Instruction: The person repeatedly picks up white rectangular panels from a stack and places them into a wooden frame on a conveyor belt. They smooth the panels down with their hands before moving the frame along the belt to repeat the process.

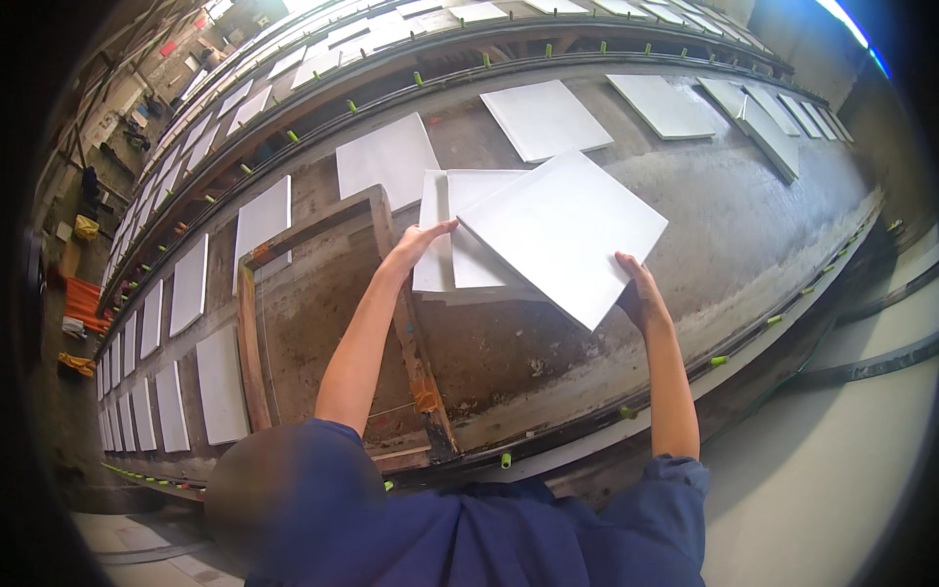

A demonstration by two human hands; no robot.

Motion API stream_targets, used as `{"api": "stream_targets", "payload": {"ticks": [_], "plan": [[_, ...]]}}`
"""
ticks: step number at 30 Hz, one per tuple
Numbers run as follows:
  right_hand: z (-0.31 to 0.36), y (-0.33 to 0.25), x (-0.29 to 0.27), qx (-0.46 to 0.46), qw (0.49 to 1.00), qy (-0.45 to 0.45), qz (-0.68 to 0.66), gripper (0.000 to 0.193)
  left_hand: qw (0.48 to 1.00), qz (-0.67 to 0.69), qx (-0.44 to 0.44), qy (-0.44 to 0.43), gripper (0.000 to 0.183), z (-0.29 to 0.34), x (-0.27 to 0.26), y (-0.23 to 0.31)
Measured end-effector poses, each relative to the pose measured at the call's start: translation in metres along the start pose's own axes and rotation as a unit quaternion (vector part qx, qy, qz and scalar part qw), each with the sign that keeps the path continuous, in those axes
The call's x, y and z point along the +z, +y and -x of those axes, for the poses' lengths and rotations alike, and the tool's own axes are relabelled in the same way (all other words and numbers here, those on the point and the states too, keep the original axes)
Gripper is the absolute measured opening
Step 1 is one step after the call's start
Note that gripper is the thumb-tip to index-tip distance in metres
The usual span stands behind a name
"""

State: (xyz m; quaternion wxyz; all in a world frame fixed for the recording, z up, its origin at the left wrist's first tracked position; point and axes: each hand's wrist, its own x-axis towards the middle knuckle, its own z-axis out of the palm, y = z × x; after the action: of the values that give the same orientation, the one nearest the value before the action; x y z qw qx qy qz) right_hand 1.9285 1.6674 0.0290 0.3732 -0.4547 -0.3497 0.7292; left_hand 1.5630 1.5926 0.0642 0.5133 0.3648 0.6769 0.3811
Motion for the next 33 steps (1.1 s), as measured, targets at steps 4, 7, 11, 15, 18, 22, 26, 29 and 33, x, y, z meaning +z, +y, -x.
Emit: {"api": "stream_targets", "payload": {"ticks": [4,7,11,15,18,22,26,29,33], "plan": [[0.01,-0.012,0.002,-0.133,0.978,-0.001,0.162,0.05,0.992,0.002,-0.011,0.122,0.103,-0.003,0.0,-0.018],[0.013,-0.024,-0.006,-0.221,0.933,-0.106,0.262,0.041,0.994,0.098,0.002,0.055,0.109,0.022,0.0,-0.006],[0.025,-0.052,0.034,-0.081,0.985,-0.127,-0.079,0.043,0.983,0.175,0.044,0.019,0.111,0.061,-0.012,0.016],[0.012,-0.062,0.066,-0.137,0.982,-0.107,-0.074,0.049,0.944,0.305,0.11,0.051,0.11,0.084,-0.024,0.023],[-0.002,-0.084,0.08,-0.147,0.977,-0.147,-0.052,0.053,0.958,0.228,0.161,0.057,0.112,0.097,-0.022,0.049],[-0.061,-0.09,0.113,-0.187,0.971,-0.14,-0.047,0.055,0.959,0.141,0.155,0.189,0.114,0.052,-0.026,0.032],[-0.134,-0.075,0.144,-0.174,0.983,-0.005,-0.057,0.067,0.924,0.195,0.186,0.27,0.098,-0.008,-0.011,0.033],[-0.211,-0.067,0.11,-0.262,0.964,0.054,-0.004,0.071,0.932,0.218,0.184,0.225,0.106,-0.055,0.002,0.048],[-0.244,-0.038,0.144,-0.251,0.965,0.038,-0.061,0.071,0.933,0.168,0.177,0.264,0.105,-0.101,-0.034,0.031]]}}
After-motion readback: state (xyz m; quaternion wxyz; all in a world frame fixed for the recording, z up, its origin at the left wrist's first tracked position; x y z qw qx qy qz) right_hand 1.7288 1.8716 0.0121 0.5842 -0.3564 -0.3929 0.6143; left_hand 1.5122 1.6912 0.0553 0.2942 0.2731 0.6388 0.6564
